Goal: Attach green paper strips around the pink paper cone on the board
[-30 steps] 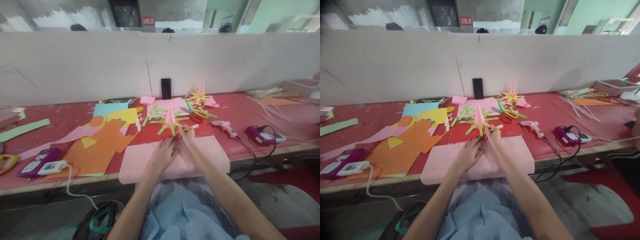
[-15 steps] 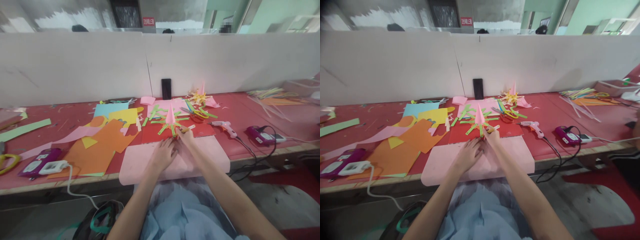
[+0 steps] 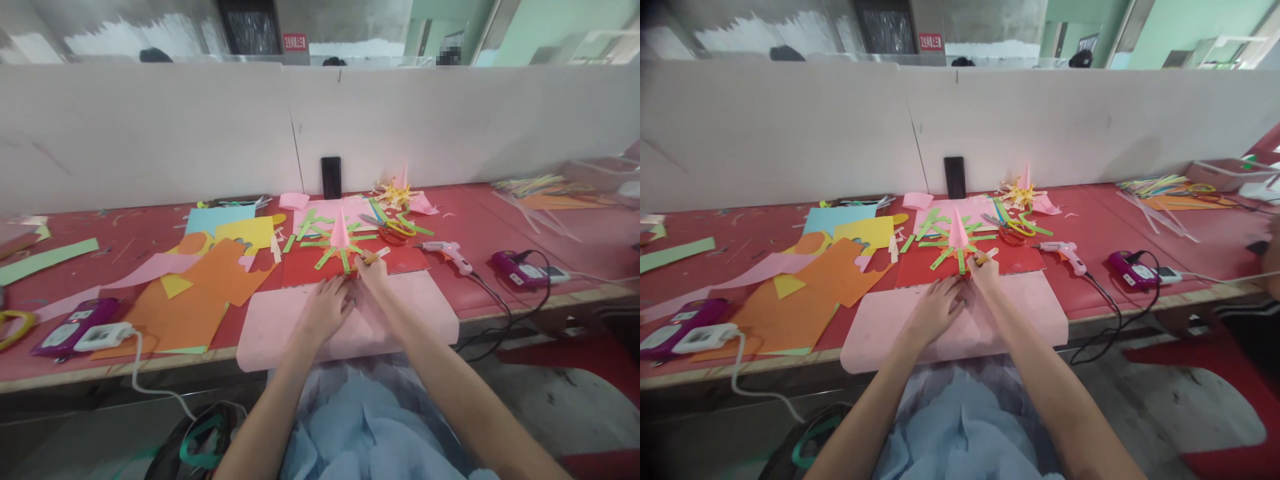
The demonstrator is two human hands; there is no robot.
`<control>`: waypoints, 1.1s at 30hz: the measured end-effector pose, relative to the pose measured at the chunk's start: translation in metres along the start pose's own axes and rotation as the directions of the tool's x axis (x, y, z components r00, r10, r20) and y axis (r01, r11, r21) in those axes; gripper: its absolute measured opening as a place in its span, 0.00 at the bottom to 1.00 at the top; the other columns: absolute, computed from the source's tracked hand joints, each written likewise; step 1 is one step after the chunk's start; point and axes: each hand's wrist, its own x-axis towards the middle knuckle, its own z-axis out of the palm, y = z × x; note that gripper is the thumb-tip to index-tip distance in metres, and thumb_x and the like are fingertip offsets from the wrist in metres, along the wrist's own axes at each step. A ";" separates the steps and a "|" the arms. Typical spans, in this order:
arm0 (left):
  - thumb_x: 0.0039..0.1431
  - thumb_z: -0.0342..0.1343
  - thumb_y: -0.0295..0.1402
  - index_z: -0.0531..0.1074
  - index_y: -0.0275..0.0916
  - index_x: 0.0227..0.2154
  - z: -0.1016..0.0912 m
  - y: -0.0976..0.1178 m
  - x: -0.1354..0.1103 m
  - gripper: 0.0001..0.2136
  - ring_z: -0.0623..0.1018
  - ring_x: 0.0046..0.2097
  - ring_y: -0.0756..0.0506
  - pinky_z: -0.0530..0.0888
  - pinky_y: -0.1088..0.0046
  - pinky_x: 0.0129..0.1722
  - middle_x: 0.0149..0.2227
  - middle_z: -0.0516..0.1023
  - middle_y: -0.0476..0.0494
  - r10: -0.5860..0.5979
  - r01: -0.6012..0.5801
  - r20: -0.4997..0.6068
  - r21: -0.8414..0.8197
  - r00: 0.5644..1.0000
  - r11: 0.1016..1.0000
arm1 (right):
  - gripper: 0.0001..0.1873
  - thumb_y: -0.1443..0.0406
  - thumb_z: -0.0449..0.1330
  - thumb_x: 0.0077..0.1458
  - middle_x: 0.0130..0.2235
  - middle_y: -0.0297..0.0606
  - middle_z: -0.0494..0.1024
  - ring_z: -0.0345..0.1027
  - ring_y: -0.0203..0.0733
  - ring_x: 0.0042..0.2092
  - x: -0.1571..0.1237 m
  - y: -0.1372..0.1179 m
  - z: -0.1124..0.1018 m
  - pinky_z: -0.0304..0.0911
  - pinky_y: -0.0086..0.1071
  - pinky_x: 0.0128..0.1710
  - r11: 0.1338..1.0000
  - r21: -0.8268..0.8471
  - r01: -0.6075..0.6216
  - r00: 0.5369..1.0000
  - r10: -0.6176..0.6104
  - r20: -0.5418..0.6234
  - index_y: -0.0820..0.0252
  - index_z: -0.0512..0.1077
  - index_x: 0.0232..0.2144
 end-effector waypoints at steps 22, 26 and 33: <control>0.61 0.46 0.35 0.66 0.40 0.50 -0.001 0.000 0.001 0.15 0.66 0.58 0.42 0.59 0.59 0.59 0.54 0.69 0.41 0.004 -0.004 0.002 -0.022 1.000 1.000 | 0.14 0.57 0.52 0.50 0.11 0.26 0.66 0.62 0.35 0.18 -0.001 -0.003 0.000 0.58 0.26 0.24 0.998 0.060 -0.001 0.999 -0.002 0.048 0.54 0.58 0.17; 0.61 0.46 0.35 0.66 0.40 0.50 -0.002 0.001 0.001 0.15 0.66 0.58 0.42 0.59 0.59 0.59 0.54 0.69 0.41 0.000 0.000 0.005 -0.020 1.000 1.000 | 0.14 0.57 0.52 0.50 0.12 0.27 0.66 0.62 0.36 0.19 -0.001 -0.001 0.000 0.59 0.27 0.25 0.999 0.046 0.009 0.999 -0.011 0.043 0.54 0.57 0.18; 0.60 0.47 0.35 0.67 0.39 0.50 -0.001 0.001 0.001 0.16 0.66 0.58 0.42 0.60 0.59 0.59 0.55 0.69 0.41 -0.007 0.007 0.016 -0.011 1.000 1.000 | 0.14 0.57 0.51 0.50 0.12 0.26 0.65 0.62 0.36 0.19 0.001 0.001 0.001 0.58 0.27 0.26 1.000 0.024 0.007 0.999 -0.008 0.054 0.54 0.57 0.18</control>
